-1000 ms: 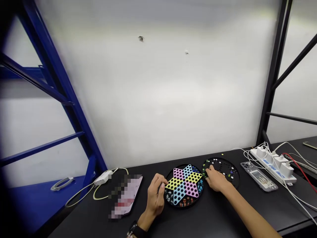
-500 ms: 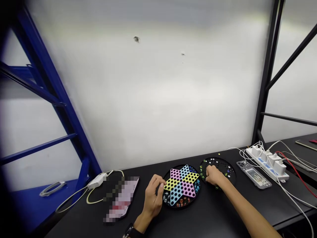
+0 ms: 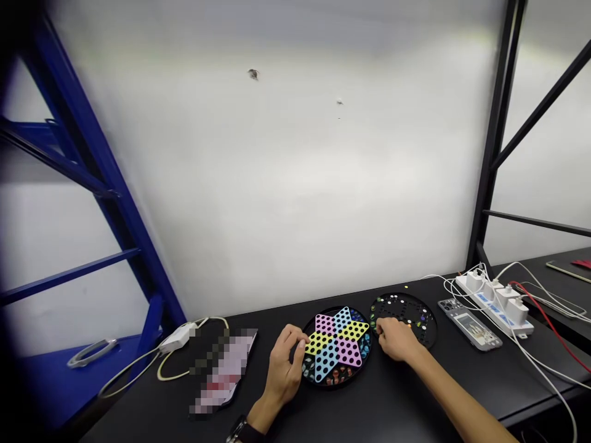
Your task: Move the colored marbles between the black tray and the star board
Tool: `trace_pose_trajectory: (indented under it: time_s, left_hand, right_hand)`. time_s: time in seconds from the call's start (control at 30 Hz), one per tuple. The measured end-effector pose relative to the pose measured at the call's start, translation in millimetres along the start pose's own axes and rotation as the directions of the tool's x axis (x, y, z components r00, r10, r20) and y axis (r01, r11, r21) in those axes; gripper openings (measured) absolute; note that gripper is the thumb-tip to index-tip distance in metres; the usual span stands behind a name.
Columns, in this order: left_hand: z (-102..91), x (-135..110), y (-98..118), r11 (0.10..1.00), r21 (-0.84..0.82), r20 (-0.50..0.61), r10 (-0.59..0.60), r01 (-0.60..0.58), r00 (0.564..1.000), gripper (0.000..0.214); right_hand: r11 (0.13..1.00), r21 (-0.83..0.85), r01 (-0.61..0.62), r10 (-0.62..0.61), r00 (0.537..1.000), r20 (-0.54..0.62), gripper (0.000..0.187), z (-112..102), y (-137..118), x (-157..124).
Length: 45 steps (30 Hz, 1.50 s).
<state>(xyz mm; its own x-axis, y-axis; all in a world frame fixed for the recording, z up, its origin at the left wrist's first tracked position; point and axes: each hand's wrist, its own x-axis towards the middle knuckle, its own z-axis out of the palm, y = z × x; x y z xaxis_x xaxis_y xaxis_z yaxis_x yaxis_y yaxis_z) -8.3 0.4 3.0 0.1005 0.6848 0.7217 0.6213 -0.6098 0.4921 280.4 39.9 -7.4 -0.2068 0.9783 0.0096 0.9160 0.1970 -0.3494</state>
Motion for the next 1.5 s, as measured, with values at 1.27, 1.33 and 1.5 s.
trace_pose_trajectory:
  time_s: [1.27,1.33,1.5]
  left_hand:
    - [1.2,0,-1,1.0,-0.009,0.002,-0.014,0.014,1.0,0.025]
    - [2.0,0,0,1.0,-0.007,0.017,-0.019,0.02,1.0,0.026]
    - [3.3,0,3,1.0,-0.005,0.034,-0.031,0.031,0.999,0.026]
  right_hand:
    - [0.328,0.943,-0.055,0.372,0.925,-0.076,0.036,-28,92,-24]
    - [0.718,0.687,-0.111,0.31,0.935,-0.173,0.038,-25,98,-36]
    - [0.976,0.013,-0.216,0.216,0.964,-0.157,0.032,-8,95,-67]
